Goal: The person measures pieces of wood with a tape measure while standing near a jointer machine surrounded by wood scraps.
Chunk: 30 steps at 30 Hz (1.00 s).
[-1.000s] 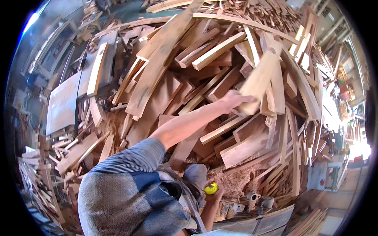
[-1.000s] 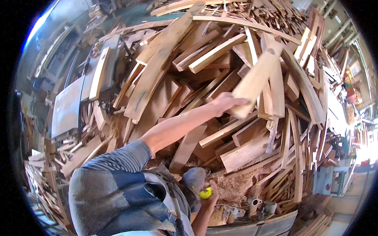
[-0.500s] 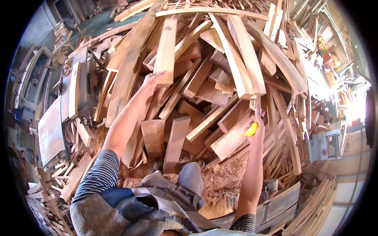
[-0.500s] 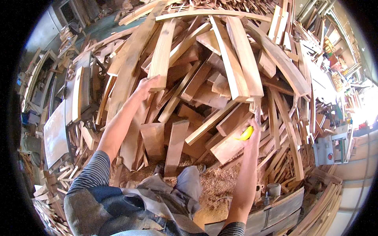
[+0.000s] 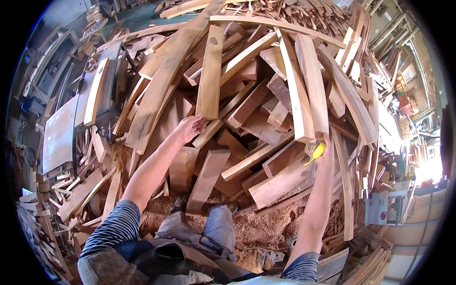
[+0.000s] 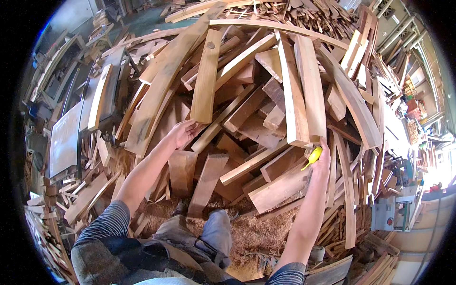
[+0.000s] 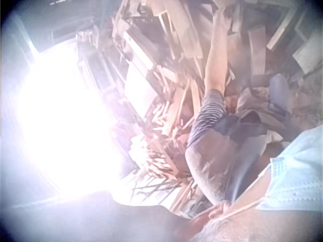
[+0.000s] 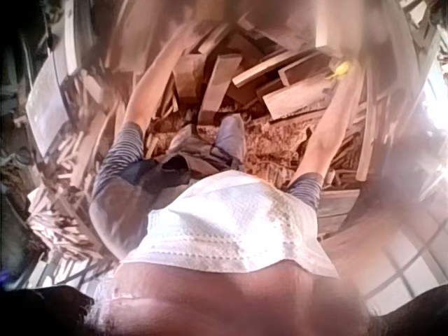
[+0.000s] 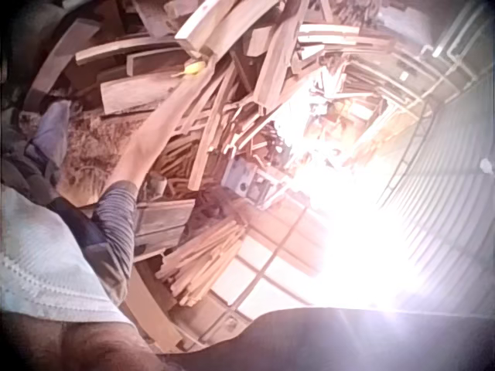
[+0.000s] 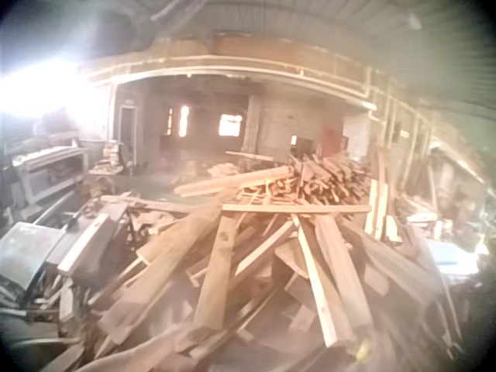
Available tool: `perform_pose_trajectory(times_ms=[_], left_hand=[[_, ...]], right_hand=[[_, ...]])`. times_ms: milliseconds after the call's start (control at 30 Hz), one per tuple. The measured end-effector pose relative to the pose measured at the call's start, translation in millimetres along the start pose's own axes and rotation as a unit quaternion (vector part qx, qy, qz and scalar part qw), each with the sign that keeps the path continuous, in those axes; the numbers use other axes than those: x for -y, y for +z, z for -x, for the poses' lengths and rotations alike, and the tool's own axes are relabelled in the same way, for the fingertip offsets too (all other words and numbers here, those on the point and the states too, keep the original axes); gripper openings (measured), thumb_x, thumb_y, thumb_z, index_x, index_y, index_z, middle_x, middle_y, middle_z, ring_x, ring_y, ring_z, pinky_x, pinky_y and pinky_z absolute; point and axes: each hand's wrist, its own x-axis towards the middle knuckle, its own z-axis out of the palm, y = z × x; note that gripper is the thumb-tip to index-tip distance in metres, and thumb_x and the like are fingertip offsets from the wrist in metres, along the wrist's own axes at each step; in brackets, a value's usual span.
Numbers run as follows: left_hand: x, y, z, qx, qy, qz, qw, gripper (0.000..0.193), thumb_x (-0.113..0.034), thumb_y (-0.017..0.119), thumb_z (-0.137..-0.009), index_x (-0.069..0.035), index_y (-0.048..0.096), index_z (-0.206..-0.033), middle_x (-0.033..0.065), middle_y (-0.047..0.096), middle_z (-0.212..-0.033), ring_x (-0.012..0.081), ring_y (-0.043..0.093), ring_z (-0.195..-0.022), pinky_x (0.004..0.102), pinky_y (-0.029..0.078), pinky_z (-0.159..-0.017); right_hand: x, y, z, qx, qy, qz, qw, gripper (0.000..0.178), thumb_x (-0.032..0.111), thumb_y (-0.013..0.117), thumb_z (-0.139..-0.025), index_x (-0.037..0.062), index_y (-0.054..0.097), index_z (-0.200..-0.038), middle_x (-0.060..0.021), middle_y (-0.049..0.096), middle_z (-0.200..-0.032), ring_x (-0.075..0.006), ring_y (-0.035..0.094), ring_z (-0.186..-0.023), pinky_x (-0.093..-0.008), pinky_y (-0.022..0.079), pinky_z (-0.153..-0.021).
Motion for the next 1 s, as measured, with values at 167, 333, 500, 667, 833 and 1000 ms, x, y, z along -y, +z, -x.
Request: perform_pose_trajectory(times_ms=[167, 333, 500, 667, 833, 1000], left_hand=[[28.0, 13.6, 13.5, -0.032, 0.002, -0.047, 0.998, 0.016, -0.019, 0.070, -0.098, -0.005, 0.065, -0.104, 0.0074, 0.069, -0.090, 0.0189, 0.069, -0.078, 0.0373, 0.060, -0.074], [95.8, 93.0, 88.6, 0.124, -0.160, -0.120, 0.972, 0.018, -0.019, 0.065, -0.102, -0.006, 0.064, -0.115, 0.0091, 0.068, -0.106, 0.0253, 0.071, -0.094, 0.0397, 0.060, -0.080], [169.9, 189.3, 114.2, 0.299, -0.242, -0.055, 0.921, 0.050, -0.043, 0.062, -0.104, -0.007, 0.046, -0.135, 0.0116, 0.059, -0.127, 0.0278, 0.064, -0.104, 0.0395, 0.056, -0.089], [227.8, 254.5, 173.0, 0.420, -0.311, -0.026, 0.852, 0.095, -0.076, 0.058, -0.092, -0.008, 0.037, -0.156, 0.0208, 0.050, -0.149, 0.0313, 0.059, -0.123, 0.0457, 0.046, -0.110], [292.3, 189.8, 245.4, 0.385, -0.388, -0.127, 0.828, 0.077, -0.078, 0.055, -0.092, -0.016, 0.062, -0.138, 0.0070, 0.068, -0.130, 0.0249, 0.064, -0.117, 0.0466, 0.049, -0.105], [298.5, 103.9, 295.6, 0.380, -0.417, -0.181, 0.806, 0.070, -0.075, 0.058, -0.092, -0.017, 0.066, -0.130, 0.0050, 0.071, -0.119, 0.0231, 0.066, -0.108, 0.0476, 0.053, -0.098]], right_hand=[[5.5, -24.1, 39.5, -0.059, -0.095, -0.075, 0.991, 0.026, 0.031, 0.080, -0.087, 0.0218, 0.068, -0.109, 0.0027, 0.067, -0.078, -0.0146, 0.058, -0.053, -0.0315, 0.047, -0.046], [-1.9, -77.2, 205.6, -0.167, -0.157, -0.086, 0.970, 0.028, 0.024, 0.079, -0.087, 0.0082, 0.069, -0.108, -0.0055, 0.069, -0.090, -0.0142, 0.062, -0.065, -0.0305, 0.052, -0.053], [-60.6, -78.5, 401.9, -0.285, -0.233, 0.074, 0.927, 0.018, 0.014, 0.077, -0.085, 0.0000, 0.069, -0.094, -0.0039, 0.062, -0.086, -0.0138, 0.057, -0.066, -0.0280, 0.047, -0.058], [-167.3, -44.1, 553.0, -0.346, -0.357, 0.206, 0.843, 0.018, 0.008, 0.078, -0.082, -0.0002, 0.066, -0.091, -0.0032, 0.059, -0.082, -0.0173, 0.054, -0.072, -0.0326, 0.044, -0.064], [-285.0, 31.2, 647.6, -0.454, -0.350, 0.405, 0.712, 0.032, 0.016, 0.085, -0.079, -0.0012, 0.065, -0.097, -0.0129, 0.061, -0.091, -0.0316, 0.059, -0.082, -0.0395, 0.048, -0.075], [-397.9, 77.0, 715.5, -0.514, -0.204, 0.270, 0.788, 0.034, 0.012, 0.084, -0.079, 0.0008, 0.061, -0.101, -0.0058, 0.056, -0.090, -0.0184, 0.054, -0.084, -0.0325, 0.045, -0.078]])
